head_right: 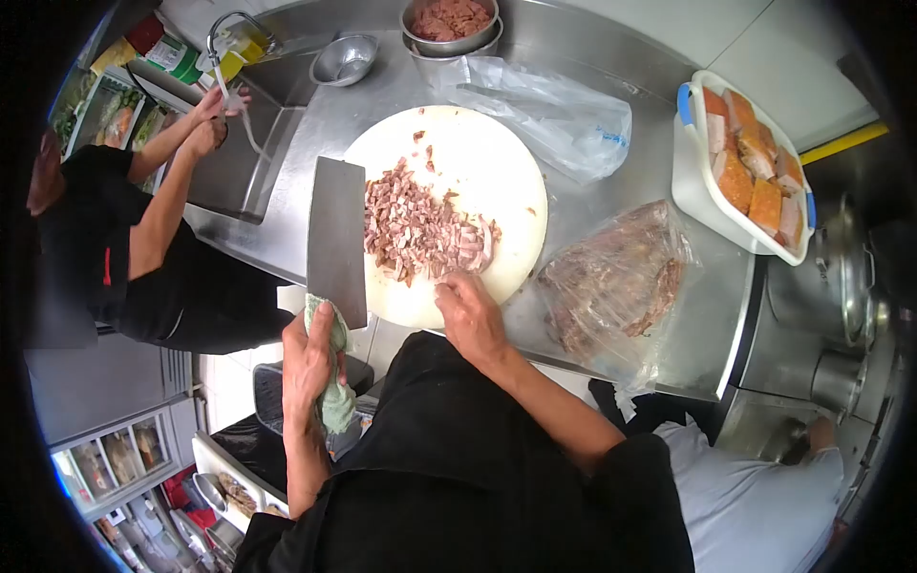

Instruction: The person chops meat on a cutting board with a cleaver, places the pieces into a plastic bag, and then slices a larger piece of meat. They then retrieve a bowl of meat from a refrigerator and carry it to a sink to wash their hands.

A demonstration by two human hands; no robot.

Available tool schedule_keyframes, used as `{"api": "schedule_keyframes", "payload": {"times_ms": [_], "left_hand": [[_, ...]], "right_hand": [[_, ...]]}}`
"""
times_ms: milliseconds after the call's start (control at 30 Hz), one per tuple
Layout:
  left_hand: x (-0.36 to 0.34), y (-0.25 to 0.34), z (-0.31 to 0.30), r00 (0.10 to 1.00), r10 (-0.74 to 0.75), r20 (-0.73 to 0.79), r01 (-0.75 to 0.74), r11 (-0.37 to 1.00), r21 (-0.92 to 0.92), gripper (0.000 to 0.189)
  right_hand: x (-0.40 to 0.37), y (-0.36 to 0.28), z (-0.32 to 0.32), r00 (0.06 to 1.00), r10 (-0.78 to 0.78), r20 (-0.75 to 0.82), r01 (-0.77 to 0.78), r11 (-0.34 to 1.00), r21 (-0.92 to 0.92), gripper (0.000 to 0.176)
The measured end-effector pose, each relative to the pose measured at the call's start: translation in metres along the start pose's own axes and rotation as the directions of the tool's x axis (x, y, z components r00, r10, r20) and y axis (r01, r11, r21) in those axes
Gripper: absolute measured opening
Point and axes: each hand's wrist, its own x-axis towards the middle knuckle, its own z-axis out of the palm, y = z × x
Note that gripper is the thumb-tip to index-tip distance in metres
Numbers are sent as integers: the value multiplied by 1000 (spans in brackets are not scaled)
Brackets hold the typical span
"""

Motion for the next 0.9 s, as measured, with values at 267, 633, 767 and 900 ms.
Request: {"api": "schedule_keyframes", "payload": {"times_ms": [267, 633, 767, 900], "left_hand": [[-1, -25, -24, 994, 0, 107, 9, 996, -84, 43], [12, -52, -41, 982, -10, 187, 25, 997, -79, 42], [10, -53, -44, 984, -13, 177, 25, 998, -64, 42], [4, -52, -38, 988, -9, 154, 10, 1000, -6, 42]], "right_hand": [[1, 11, -22, 995, -71, 64, 81, 982, -169, 16], [53, 34, -60, 925, 201, 322, -140, 969, -204, 85], [62, 34, -60, 899, 187, 396, -118, 974, -193, 87], [56, 35, -52, 957, 223, 184, -226, 974, -8, 59]]}}
